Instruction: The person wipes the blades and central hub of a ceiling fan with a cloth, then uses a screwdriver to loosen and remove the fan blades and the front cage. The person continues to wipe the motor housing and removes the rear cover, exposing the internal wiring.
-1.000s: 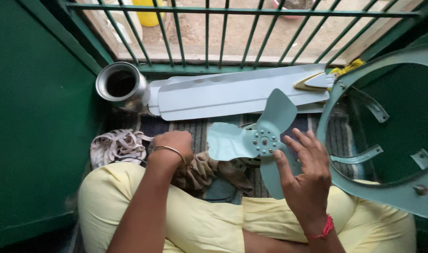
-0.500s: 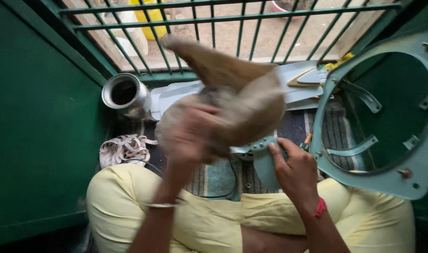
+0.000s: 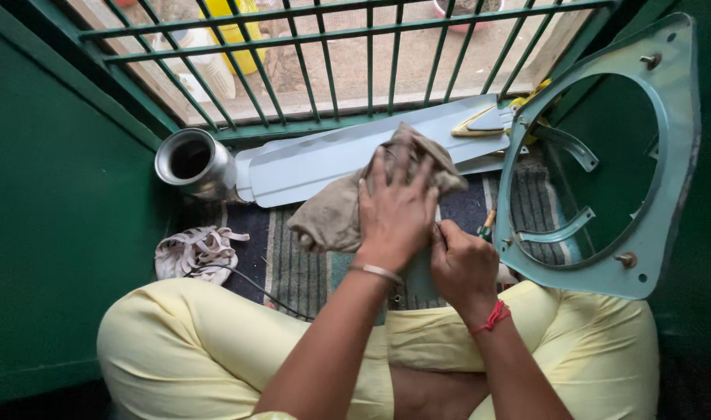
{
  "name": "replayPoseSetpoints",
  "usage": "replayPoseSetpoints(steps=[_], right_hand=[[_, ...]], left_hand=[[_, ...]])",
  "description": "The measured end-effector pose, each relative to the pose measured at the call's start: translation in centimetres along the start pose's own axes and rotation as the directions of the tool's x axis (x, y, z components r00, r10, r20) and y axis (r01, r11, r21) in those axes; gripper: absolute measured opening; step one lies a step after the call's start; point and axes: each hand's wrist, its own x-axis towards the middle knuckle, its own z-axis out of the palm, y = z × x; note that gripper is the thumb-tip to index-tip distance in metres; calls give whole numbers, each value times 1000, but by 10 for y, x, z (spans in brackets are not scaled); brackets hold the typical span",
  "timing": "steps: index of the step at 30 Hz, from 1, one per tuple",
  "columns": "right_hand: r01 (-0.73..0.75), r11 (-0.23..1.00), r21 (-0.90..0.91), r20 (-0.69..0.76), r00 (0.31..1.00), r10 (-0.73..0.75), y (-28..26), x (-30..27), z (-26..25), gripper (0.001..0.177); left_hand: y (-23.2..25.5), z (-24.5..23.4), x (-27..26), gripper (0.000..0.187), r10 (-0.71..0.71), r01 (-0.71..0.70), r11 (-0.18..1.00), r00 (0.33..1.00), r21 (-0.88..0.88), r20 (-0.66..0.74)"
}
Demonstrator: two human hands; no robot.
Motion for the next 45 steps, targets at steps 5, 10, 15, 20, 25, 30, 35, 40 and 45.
replayPoseSetpoints(steps=[5,10,15,20,25,30,35,40,45], right_hand=[[9,1000,21,4,1000,-10,-3,2,-3,22],[-1,1000,10,18,1000,1,-3,8,-9,24],[-48,999,-11,94,994,49,-5,9,-12,25],[-82,996,-15,103,991,84,-15,16,-20,23],[45,944,-326,21,999,-41,-49,18,-31,56],[315,883,-349,155,948,-277,-78,20,-10,105],[87,964,-253,269,963,-16,-57,35,1,74],[-22,1000,1,74,997,22,6,37,5,52],[-347,601,720,223,936,272,75,22,19,25]], left_hand=[[-5,5,38,49,-277,307,930,947,-202,166],[-34,29,87,36,-232,267,928,960,-260,156],[-85,25,143,37,-32,37,965,999,-260,24],[-156,-41,120,36,-169,138,420,983,-897,72],[-173,-62,2,29,-386,236,352,918,-906,90],[-178,-46,-29,24,-613,51,20,790,-999,28],[-172,-46,-26,24,-532,-24,114,843,-993,-81],[-144,-49,-31,28,-530,218,439,847,-872,-55],[-140,-53,-27,29,-484,115,536,854,-837,-193]])
